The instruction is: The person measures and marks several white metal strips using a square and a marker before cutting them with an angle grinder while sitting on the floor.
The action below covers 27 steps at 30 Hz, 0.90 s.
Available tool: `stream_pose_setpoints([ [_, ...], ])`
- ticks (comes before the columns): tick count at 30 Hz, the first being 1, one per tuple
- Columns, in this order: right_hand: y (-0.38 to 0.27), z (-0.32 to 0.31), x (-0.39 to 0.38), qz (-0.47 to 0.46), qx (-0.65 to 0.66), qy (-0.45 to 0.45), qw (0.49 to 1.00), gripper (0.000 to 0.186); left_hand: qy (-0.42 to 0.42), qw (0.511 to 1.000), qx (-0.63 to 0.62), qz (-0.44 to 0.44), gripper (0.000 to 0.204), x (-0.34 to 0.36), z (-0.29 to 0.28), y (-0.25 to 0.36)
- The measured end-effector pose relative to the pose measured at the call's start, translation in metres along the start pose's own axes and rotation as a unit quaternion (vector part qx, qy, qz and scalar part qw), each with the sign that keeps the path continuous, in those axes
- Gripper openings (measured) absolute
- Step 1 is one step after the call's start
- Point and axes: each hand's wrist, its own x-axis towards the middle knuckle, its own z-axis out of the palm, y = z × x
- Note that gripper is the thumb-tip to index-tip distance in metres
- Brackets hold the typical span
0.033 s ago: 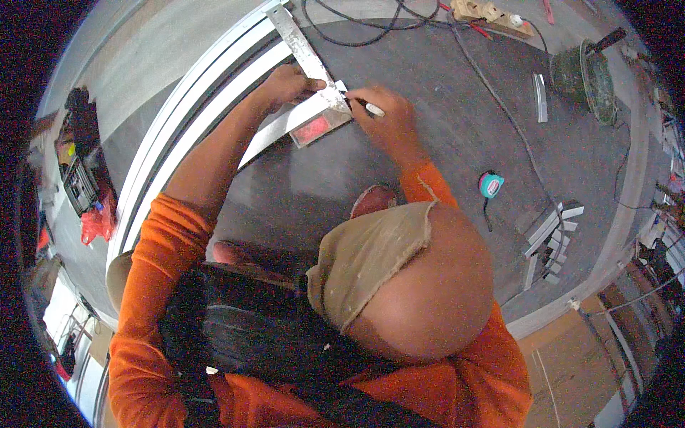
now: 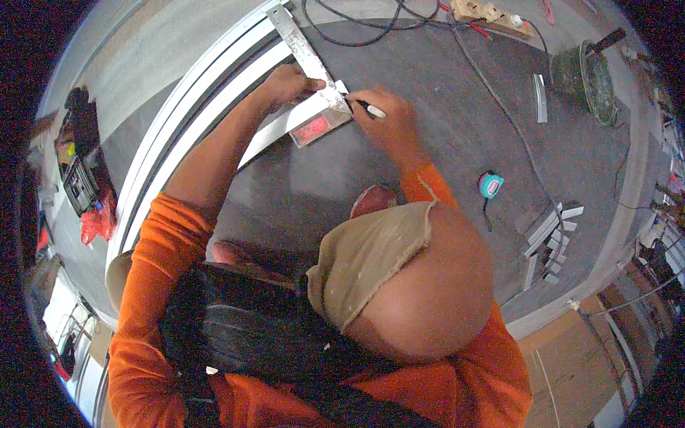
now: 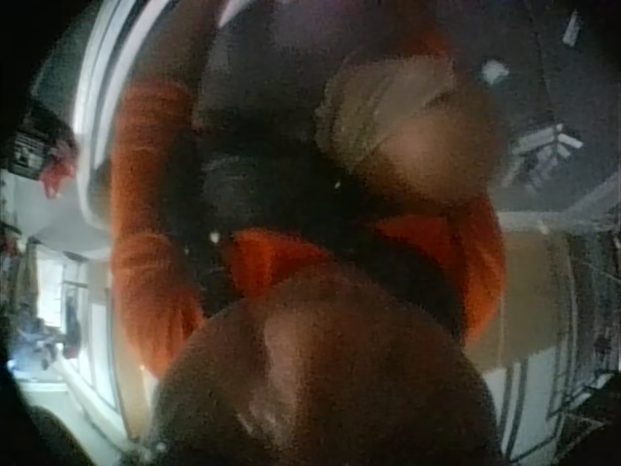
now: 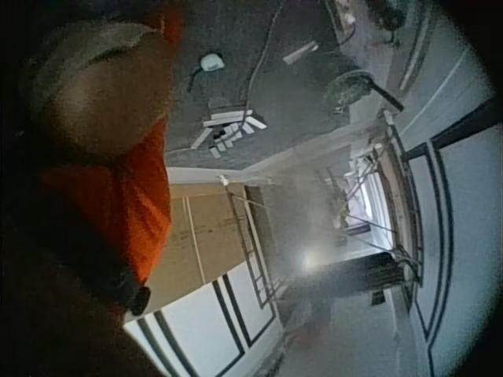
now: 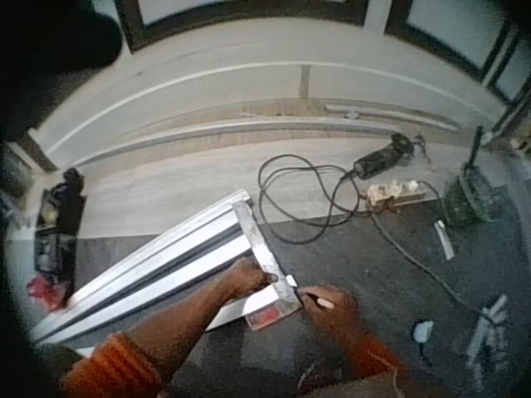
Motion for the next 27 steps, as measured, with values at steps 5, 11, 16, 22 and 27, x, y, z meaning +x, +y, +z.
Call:
stream_pose_setpoints([
  [5, -0.01, -0.007, -0.002, 0.069, 0.015, 0.008, 0.997, 0.018, -0.003, 0.999, 0.037, 0.012, 0.031, 0.005, 0.002, 0.001],
  [11, -0.002, 0.003, 0.023, -0.005, -0.002, 0.006, 1.0, 0.017, -0.031, 0.997, 0.072, 0.006, 0.034, 0.006, 0.0, 0.004],
  [16, 0.006, -0.003, 0.012, -0.043, -0.002, -0.005, 0.999, 0.017, -0.029, 0.996, 0.087, 0.003, 0.035, 0.011, 0.0, 0.001],
  [22, -0.005, -0.017, -0.005, 0.035, -0.007, -0.032, 0.999, 0.016, -0.012, 0.996, 0.088, 0.011, 0.035, 0.017, -0.002, -0.011],
  [27, -0.001, -0.022, -0.011, 0.106, 0.109, 0.029, 0.988, 0.016, 0.0, 0.997, 0.077, 0.012, 0.033, -0.004, 0.001, -0.001],
])
